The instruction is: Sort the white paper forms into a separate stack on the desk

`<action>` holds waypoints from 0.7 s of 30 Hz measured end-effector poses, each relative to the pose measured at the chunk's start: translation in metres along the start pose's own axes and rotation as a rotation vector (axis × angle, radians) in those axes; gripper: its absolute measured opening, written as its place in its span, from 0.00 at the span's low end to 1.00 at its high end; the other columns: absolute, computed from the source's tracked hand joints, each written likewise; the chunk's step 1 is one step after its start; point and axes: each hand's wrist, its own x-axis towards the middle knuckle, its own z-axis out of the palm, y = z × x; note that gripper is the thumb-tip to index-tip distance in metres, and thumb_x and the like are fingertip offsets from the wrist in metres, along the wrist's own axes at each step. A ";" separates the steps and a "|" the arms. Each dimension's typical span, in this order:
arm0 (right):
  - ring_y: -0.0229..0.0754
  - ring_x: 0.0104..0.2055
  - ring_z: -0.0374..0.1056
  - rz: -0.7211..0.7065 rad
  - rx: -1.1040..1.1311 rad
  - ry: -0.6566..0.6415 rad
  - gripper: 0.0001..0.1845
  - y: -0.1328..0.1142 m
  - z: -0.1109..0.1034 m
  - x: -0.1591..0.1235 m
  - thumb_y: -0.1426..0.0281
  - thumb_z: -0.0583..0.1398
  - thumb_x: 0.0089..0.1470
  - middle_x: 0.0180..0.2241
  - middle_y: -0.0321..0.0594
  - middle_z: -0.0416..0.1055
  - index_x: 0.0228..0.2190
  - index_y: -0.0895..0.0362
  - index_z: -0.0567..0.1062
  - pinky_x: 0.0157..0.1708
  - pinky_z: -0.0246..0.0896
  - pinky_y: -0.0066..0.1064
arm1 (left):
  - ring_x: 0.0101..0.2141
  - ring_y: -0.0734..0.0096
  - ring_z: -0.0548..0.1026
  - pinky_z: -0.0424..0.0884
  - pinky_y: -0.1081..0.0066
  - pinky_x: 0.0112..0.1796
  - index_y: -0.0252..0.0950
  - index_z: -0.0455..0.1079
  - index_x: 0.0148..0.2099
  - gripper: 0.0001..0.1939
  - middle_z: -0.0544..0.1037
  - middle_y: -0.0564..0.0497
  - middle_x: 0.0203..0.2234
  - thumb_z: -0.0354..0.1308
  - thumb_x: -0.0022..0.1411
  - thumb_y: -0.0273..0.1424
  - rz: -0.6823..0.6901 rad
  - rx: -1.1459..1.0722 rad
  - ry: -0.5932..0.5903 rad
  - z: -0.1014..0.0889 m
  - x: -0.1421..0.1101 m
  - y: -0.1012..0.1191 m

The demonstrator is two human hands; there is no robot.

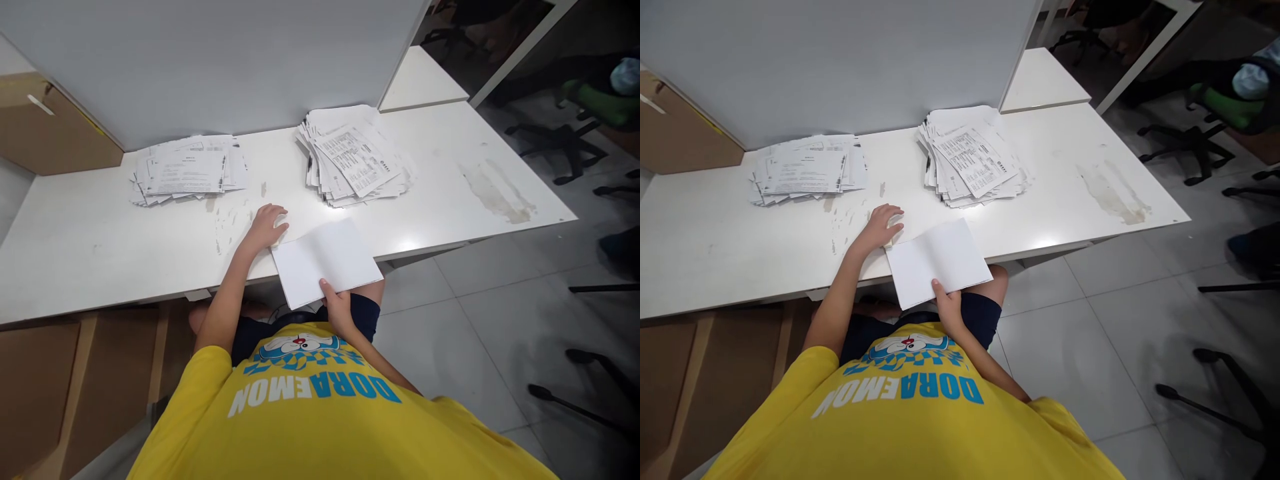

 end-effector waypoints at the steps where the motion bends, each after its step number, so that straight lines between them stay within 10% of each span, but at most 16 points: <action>1: 0.50 0.49 0.71 0.005 0.006 0.008 0.35 -0.001 0.001 0.000 0.53 0.65 0.47 0.48 0.50 0.75 0.53 0.60 0.72 0.43 0.73 0.38 | 0.63 0.54 0.56 0.53 0.55 0.63 0.38 0.68 0.54 0.18 0.69 0.46 0.57 0.54 0.61 0.33 -0.002 0.014 0.001 0.001 0.000 0.000; 8: 0.47 0.50 0.70 0.041 0.088 0.045 0.32 -0.005 0.007 -0.002 0.56 0.67 0.45 0.48 0.48 0.74 0.49 0.58 0.72 0.42 0.71 0.34 | 0.64 0.49 0.53 0.51 0.53 0.64 0.37 0.70 0.53 0.18 0.68 0.44 0.58 0.54 0.59 0.30 -0.027 0.096 0.025 0.009 -0.002 0.003; 16: 0.41 0.25 0.65 0.073 0.056 0.062 0.23 0.002 0.009 0.003 0.55 0.67 0.44 0.26 0.39 0.73 0.38 0.57 0.74 0.20 0.63 0.31 | 0.64 0.49 0.54 0.51 0.52 0.64 0.36 0.69 0.56 0.22 0.68 0.43 0.58 0.56 0.58 0.29 -0.062 0.108 0.037 0.008 -0.001 0.001; 21: 0.50 0.40 0.73 -0.067 0.083 0.088 0.27 -0.033 -0.002 0.003 0.58 0.68 0.43 0.38 0.47 0.76 0.44 0.56 0.73 0.36 0.73 0.39 | 0.63 0.49 0.57 0.54 0.50 0.63 0.37 0.65 0.60 0.27 0.67 0.42 0.59 0.58 0.57 0.31 -0.114 -0.036 0.133 0.009 0.000 -0.006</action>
